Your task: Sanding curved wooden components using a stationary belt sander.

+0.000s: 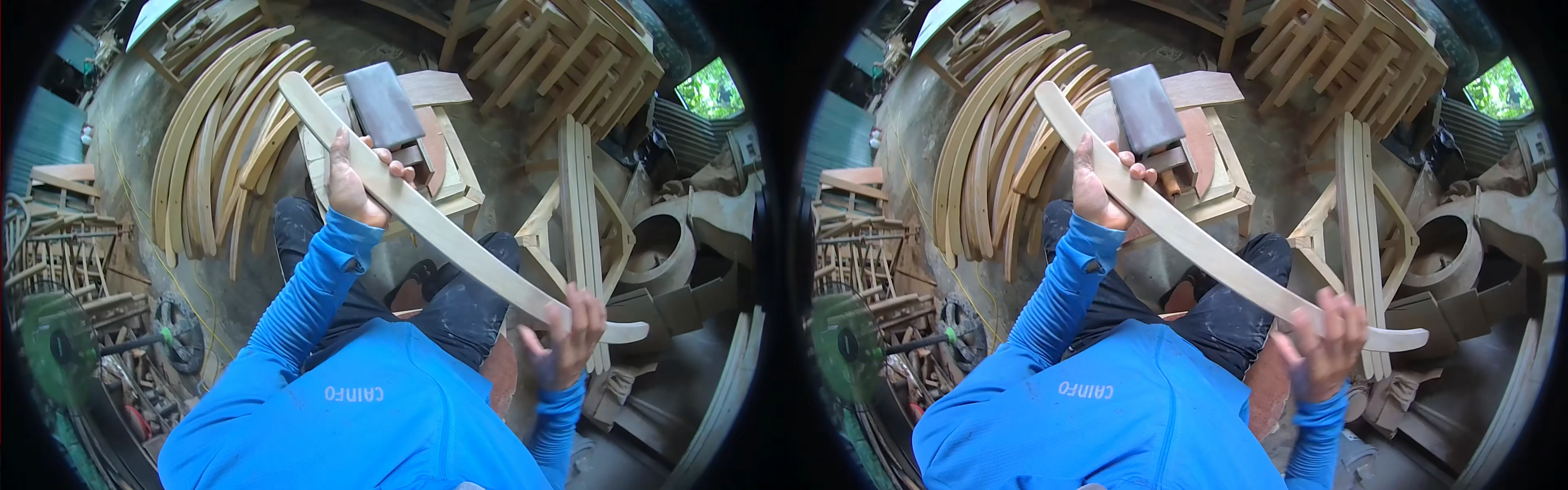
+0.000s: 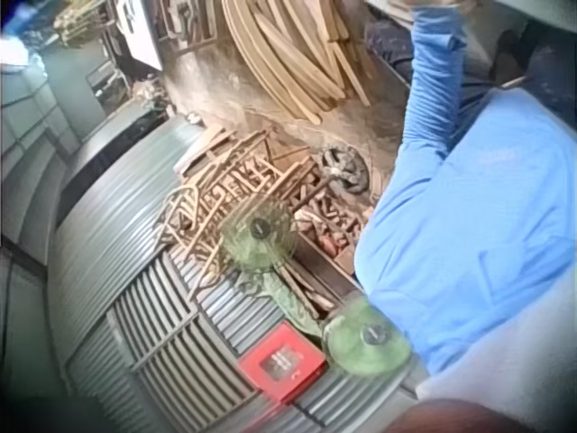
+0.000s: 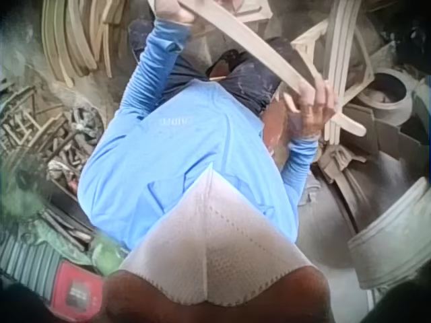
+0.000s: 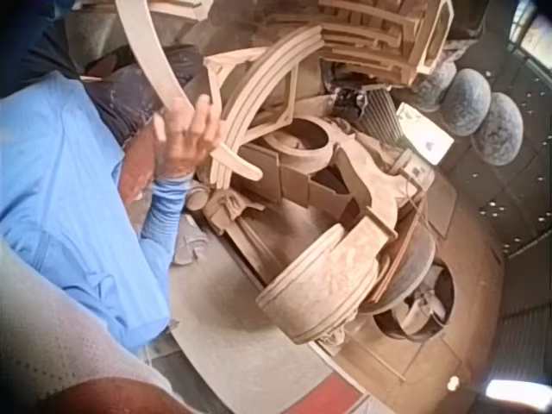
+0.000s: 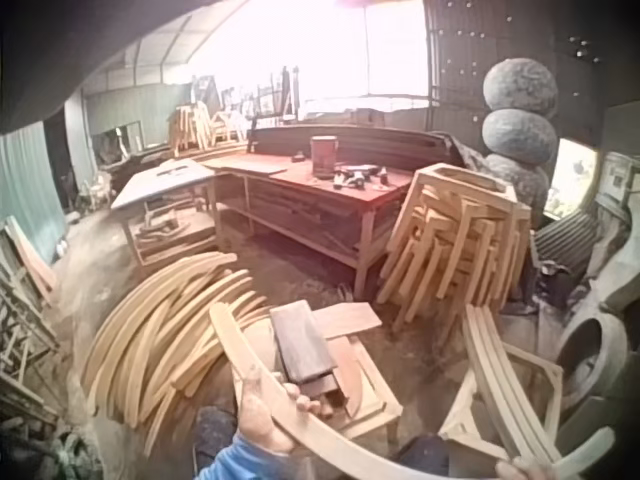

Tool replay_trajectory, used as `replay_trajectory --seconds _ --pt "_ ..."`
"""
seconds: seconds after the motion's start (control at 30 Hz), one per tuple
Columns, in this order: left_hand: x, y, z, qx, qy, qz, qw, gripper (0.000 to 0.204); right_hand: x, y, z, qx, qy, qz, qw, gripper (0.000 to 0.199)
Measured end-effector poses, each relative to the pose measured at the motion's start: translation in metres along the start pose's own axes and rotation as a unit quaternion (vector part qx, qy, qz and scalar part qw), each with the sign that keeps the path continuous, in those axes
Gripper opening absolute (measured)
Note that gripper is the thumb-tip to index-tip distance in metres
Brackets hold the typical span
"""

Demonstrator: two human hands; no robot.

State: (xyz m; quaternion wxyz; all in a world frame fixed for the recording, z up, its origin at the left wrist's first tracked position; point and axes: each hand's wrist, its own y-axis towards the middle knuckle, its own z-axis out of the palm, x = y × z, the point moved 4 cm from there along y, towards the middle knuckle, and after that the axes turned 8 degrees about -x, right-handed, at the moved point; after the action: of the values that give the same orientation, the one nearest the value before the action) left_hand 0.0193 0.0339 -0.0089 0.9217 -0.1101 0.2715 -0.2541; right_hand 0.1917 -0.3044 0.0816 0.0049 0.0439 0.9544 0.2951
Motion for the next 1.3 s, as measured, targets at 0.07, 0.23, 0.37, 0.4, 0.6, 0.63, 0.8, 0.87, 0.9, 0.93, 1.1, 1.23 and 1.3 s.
replay_trajectory --seconds 0.07,0.23,0.37,0.4,0.6,0.63,0.8,0.87,0.9,0.93,1.1,1.23,1.3 --pt "-0.005 0.007 -0.002 -0.082 0.012 -0.038 0.996 0.044 -0.033 -0.031 0.001 0.034 -0.076 0.042 0.996 0.069" --pt "0.021 0.061 0.01 -0.112 0.24 -0.016 0.964 0.044 -0.081 -0.159 0.025 0.115 0.074 0.116 0.984 0.065" --pt "0.005 0.163 -0.03 -0.042 0.583 0.227 0.779 0.068 -0.002 -0.119 0.058 0.035 0.181 0.16 0.97 0.063" --pt "0.01 0.154 -0.01 -0.113 0.689 0.224 0.68 0.077 0.006 -0.12 0.063 0.04 0.192 0.188 0.962 0.066" --pt "0.013 0.16 0.031 -0.12 0.838 0.221 0.485 0.089 0.013 -0.111 0.082 0.091 0.225 0.237 0.941 0.083" --pt "0.009 0.166 0.034 -0.122 0.841 0.214 0.482 0.089 0.014 -0.102 0.086 0.116 0.234 0.254 0.931 0.08" --pt "-0.023 0.245 0.032 -0.126 0.864 0.167 0.457 0.088 0.007 -0.038 0.133 0.171 0.247 0.28 0.912 0.075" --pt "-0.035 0.287 0.027 -0.129 0.867 0.151 0.457 0.088 0.004 -0.003 0.154 0.151 0.241 0.258 0.923 0.078" --pt "-0.042 0.311 0.02 -0.133 0.868 0.143 0.456 0.088 0.003 0.013 0.167 0.127 0.24 0.243 0.931 0.081" --pt "-0.041 0.336 0.016 -0.129 0.864 0.132 0.468 0.087 0.001 0.027 0.174 0.139 0.221 0.248 0.933 0.08" --pt "-0.147 0.518 -0.049 -0.121 0.901 0.223 0.352 0.053 0.017 0.121 0.238 0.141 0.243 0.196 0.94 0.084" --pt "-0.115 0.539 -0.026 -0.074 0.892 0.125 0.429 0.062 0.023 0.142 0.286 0.153 0.217 0.209 0.941 0.089" --pt "-0.114 0.52 -0.019 -0.116 0.872 0.147 0.453 0.066 0.029 0.141 0.293 0.179 0.225 0.224 0.931 0.086"
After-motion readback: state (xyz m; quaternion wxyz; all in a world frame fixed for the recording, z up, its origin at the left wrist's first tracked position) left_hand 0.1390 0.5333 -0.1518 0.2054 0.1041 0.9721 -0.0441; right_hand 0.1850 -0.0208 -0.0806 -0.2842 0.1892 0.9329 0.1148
